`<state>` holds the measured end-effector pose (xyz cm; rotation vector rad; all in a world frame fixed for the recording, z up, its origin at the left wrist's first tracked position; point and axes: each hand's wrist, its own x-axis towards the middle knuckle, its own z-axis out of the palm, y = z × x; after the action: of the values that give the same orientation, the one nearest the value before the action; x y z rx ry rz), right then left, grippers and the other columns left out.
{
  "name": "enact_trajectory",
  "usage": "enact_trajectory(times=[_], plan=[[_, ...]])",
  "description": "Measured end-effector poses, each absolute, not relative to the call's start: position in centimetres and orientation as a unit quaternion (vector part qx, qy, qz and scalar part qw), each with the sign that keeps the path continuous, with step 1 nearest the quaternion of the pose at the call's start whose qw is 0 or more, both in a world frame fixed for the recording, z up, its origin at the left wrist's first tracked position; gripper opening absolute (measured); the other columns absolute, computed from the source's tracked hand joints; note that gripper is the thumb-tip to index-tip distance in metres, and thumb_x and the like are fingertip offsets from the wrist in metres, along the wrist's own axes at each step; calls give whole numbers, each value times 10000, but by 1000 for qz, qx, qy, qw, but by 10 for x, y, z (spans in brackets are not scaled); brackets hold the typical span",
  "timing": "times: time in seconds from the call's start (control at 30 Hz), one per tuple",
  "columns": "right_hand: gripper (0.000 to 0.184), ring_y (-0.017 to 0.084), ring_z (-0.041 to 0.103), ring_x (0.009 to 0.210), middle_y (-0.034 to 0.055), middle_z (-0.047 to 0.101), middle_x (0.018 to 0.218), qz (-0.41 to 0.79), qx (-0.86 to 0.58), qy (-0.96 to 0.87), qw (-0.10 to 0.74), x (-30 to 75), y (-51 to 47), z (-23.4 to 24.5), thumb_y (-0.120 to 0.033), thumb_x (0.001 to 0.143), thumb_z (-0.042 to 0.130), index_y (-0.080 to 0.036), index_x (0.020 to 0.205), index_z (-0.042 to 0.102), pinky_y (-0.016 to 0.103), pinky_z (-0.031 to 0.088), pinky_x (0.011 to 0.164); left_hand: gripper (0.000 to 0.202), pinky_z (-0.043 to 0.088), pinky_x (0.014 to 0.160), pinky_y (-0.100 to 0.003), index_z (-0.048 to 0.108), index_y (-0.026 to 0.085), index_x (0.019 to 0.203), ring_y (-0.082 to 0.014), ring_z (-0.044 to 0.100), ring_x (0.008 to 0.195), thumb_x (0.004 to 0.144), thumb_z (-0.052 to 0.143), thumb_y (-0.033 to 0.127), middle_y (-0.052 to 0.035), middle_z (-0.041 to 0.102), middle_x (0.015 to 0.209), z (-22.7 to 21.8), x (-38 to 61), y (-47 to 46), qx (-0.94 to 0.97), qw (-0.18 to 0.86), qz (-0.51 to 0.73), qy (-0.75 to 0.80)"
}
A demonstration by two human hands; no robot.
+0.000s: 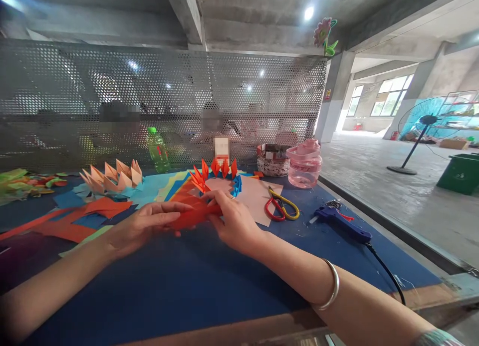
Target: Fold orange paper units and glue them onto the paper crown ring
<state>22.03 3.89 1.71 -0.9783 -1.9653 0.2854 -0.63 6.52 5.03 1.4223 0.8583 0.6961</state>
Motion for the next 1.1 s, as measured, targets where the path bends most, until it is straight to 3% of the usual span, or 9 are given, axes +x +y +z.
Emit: enact_trajectory(times=[0.33,0.47,0.6,0.7,0.8,1.0,1.1], plan=[[367,192,598,971,52,682,1004,56,-338,-836,428,217,33,20,-62,870,528,-218,1202,541,316,464,864,332,536,698,-287,672,227,1118,-209,720,845,799,693,317,-81,741,1083,43,-2,64,722,552,223,353],[460,222,525,1128,95,585,1199,-16,-306,-868,391,214,24,25,-14,831,519,-251,1217,595,381,429,955,222,539,683,-284,705,208,958,-188,698,757,759,722,304,-42,751,895,42,1,59,727,552,196,359],[220,279,416,1273,65,512,1329,-80,-313,-874,362,211,18,27,-166,855,634,-311,991,728,465,347,1012,130,515,660,-245,706,208,837,-157,663,696,716,736,242,12,728,765,43,4,57,720,542,233,364],[96,265,429,1247,44,555,1280,-70,-319,-871,367,211,21,24,-276,866,673,-319,870,759,453,351,996,227,519,685,-249,720,220,905,-168,672,744,682,761,232,10,750,857,42,3,61,701,541,271,378],[83,253,456,1186,44,596,1205,-60,-332,-858,388,212,26,20,-292,852,697,-322,878,769,443,362,992,318,529,721,-274,726,218,972,-191,681,792,674,796,303,-10,757,904,41,1,64,696,531,294,384],[67,247,489,1099,51,628,1104,-31,-355,-829,432,214,32,15,-314,829,721,-302,864,777,440,396,964,278,515,676,-258,727,206,909,-150,652,672,659,817,289,13,742,777,40,3,63,679,537,329,378],[33,249,498,1089,58,630,1088,-2,-384,-808,447,213,33,15,-293,788,764,-267,805,773,430,409,938,316,527,686,-261,715,195,943,-153,667,699,657,818,278,-2,755,813,41,4,61,664,554,324,384]])
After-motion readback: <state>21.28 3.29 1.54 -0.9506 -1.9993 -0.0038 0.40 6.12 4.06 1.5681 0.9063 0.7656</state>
